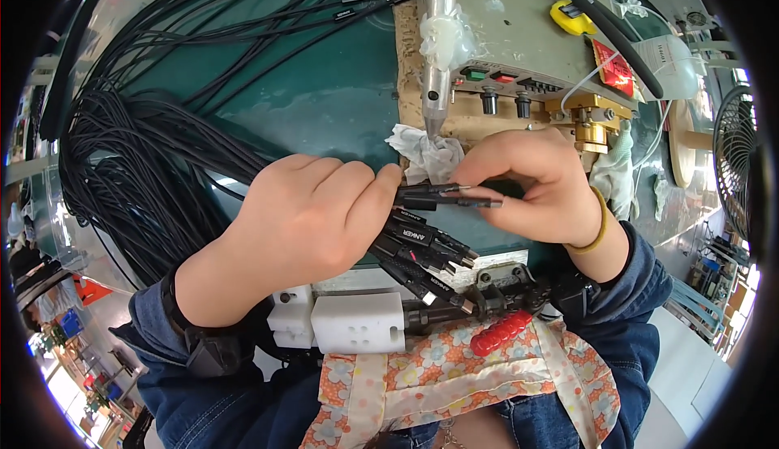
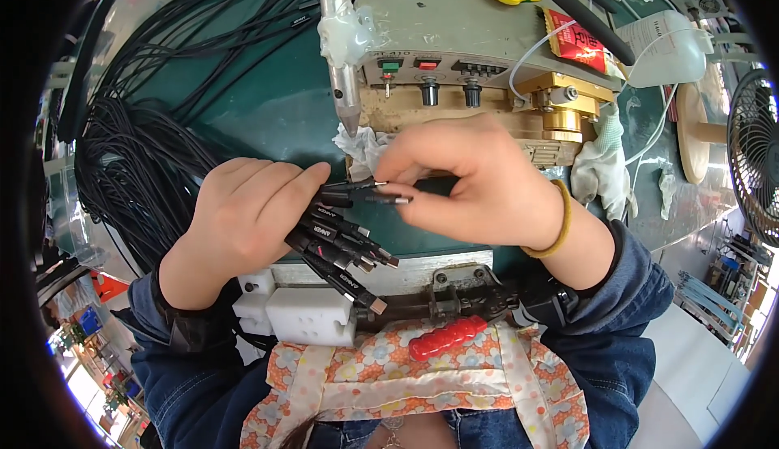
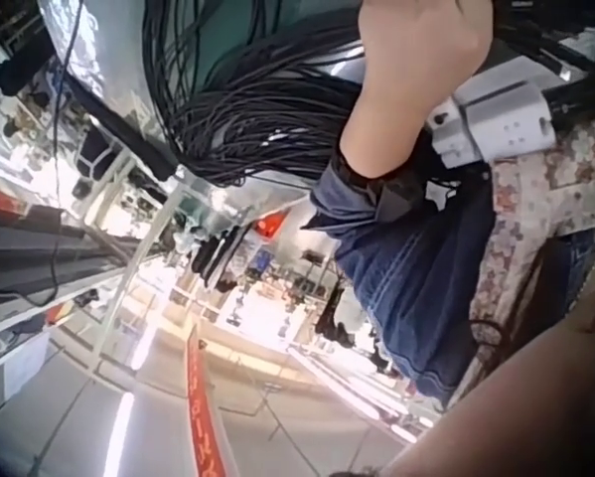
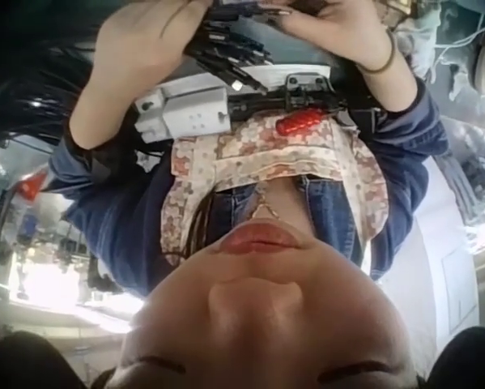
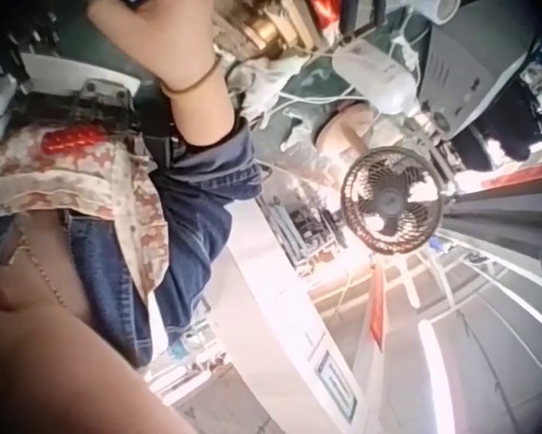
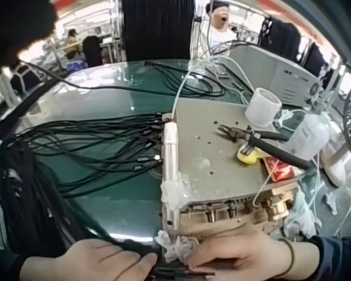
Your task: The person picks up a cable from a bundle, inserts the connector into a machine, and pulls a lever. After removing the cable, the person applies a substance from a dispenser to the connector and presses a small component onto it by hand.
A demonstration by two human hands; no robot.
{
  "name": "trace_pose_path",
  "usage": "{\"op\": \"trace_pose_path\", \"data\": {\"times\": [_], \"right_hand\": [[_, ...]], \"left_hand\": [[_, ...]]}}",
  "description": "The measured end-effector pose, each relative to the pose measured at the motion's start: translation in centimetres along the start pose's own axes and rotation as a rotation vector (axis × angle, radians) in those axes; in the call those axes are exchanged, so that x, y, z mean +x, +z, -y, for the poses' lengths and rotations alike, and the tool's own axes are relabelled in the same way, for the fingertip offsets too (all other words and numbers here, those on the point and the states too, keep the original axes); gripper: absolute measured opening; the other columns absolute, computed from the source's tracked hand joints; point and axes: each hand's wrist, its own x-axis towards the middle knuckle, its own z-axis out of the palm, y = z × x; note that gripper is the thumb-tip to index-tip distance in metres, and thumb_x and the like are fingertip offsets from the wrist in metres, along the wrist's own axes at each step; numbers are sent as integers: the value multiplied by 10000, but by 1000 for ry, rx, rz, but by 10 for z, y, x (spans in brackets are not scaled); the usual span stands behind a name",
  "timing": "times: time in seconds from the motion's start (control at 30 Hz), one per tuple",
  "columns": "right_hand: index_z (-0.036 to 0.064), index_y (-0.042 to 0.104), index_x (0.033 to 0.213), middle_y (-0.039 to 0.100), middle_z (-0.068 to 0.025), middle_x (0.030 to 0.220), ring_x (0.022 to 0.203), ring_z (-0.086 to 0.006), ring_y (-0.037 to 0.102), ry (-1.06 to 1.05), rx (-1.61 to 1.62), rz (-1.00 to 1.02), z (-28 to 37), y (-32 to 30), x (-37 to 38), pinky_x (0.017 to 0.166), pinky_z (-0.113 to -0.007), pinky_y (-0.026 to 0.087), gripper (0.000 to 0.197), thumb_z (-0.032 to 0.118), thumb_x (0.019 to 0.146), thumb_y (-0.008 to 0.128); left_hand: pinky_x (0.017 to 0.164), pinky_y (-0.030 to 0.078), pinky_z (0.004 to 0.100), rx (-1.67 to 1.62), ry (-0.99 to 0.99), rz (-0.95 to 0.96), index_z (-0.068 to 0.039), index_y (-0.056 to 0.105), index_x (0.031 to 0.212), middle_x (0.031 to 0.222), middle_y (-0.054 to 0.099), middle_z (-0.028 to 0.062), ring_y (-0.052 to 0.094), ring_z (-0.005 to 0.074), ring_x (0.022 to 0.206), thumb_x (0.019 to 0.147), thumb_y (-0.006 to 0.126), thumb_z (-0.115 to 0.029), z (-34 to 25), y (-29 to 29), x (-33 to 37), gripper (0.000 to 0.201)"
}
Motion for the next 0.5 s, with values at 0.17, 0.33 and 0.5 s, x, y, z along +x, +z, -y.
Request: {"op": "trace_pose_path", "data": {"times": [0.17,0.33,0.5], "right_hand": [[-21,587,913,652,-99,805,780,-175,667,337,574,-178,-11,14,0,651,-279,546,113,-74,815,568],[-11,561,964,653,-89,810,774,-154,667,440,703,-262,-13,16,6,665,-260,563,91,-7,873,568],[-13,554,984,663,-86,820,760,-151,668,487,644,-323,-11,20,10,666,-258,565,104,25,888,570]], "left_hand": [[467,408,240,19,24,-135,40,620,960,747,559,48,514,132,537,645,614,-102,2,9,1,346],[475,424,256,42,10,-107,36,632,945,850,632,108,558,161,561,673,636,-92,2,5,2,301],[450,389,231,79,36,-208,19,649,898,857,616,87,516,119,540,633,620,-79,7,14,1,284]]}}
